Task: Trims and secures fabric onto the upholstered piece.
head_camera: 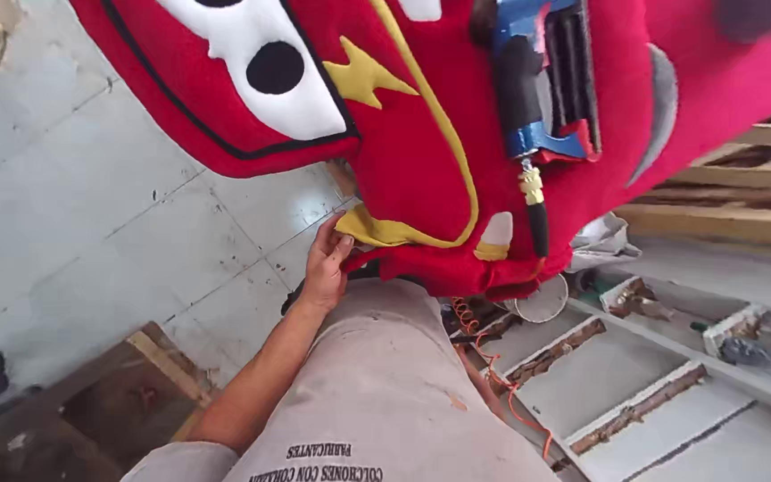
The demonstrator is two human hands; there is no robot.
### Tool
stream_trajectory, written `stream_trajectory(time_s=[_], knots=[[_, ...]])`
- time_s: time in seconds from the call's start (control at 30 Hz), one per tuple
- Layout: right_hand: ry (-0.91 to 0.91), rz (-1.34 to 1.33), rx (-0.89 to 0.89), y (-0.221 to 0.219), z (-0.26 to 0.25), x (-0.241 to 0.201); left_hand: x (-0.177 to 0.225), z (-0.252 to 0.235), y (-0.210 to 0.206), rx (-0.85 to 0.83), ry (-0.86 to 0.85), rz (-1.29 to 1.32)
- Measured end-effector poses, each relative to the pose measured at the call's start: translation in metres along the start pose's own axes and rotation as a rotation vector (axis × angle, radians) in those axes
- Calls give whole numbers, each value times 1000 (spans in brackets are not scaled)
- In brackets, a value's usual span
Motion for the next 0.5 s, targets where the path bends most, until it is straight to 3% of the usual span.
stream_trajectory(time_s=[0.13, 0.23, 0.43, 0.5], knots=[[-102, -290, -182, 127, -67, 32, -14, 5, -5, 30, -152, 29], [-91, -370, -168, 188, -75, 8, -24, 10, -2, 151, -384, -173], [24, -169, -302, 181, -31, -55, 1, 16, -5, 302, -706, -565], [23, -242, -339, 172, -18, -54, 18, 13, -16, 369, -621, -586]])
Point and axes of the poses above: each hand's wrist, its own z-axis away from the middle knuckle, its own y-axis out of the back of the hand, x = y × z, the point moved 3 cm from there along -z, towards the middle knuckle, and after that the axes turned 14 degrees about x, right-handed, at the moved point
